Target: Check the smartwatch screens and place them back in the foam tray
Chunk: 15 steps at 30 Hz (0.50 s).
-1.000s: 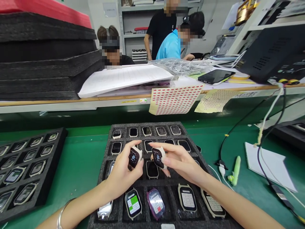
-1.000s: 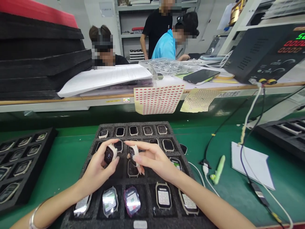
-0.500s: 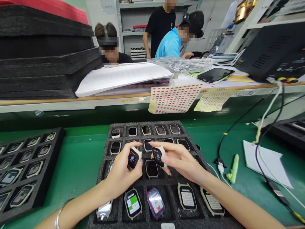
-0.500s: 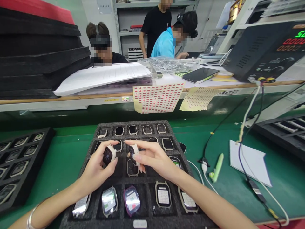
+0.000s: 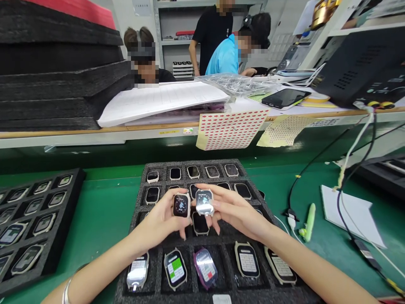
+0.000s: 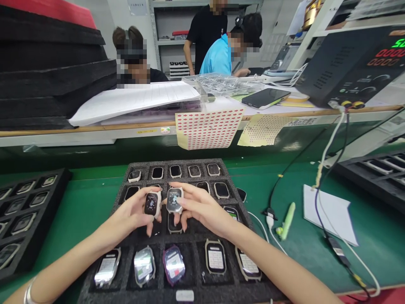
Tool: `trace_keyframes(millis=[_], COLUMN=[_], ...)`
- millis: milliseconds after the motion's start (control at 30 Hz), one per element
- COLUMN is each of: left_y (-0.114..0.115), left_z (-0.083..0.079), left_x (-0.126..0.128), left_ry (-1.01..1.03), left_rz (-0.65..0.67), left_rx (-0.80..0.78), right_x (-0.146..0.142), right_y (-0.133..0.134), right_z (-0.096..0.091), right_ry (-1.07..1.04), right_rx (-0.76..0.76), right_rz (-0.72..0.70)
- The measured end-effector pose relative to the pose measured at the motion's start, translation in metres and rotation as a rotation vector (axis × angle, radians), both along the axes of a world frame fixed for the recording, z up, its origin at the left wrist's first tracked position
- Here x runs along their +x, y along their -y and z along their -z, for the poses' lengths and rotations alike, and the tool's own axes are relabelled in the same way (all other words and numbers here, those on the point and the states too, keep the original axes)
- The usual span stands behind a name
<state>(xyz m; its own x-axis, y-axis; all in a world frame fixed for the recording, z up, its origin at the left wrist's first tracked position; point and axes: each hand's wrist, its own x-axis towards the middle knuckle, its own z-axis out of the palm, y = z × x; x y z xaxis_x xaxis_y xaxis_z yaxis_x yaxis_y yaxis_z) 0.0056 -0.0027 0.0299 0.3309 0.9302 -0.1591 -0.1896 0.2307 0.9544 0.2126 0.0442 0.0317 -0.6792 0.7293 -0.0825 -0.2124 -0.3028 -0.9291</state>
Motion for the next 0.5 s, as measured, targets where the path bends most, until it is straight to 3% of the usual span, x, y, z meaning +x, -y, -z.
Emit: trace_keyframes(millis=[100, 233, 500], left_y=[-0.001, -0.001, -0.001], left_z=[-0.007, -0.009, 0.002], left_x=[-0.004, -0.006, -0.001], left_ry=[0.185, 0.259, 0.123], left_rz=[-0.045, -0.063, -0.168], left_rx=[-0.116, -0.186, -0.104], right_x=[0.0, 0.001, 0.003], right_y=[-0.004, -0.006, -0.005], right_z=[0.0, 0.0, 0.008], right_ry=[0.022, 0.094, 0.169], right_rx=[-0.042, 0.042, 0.162], right_rz=[-0.001, 0.062, 0.039])
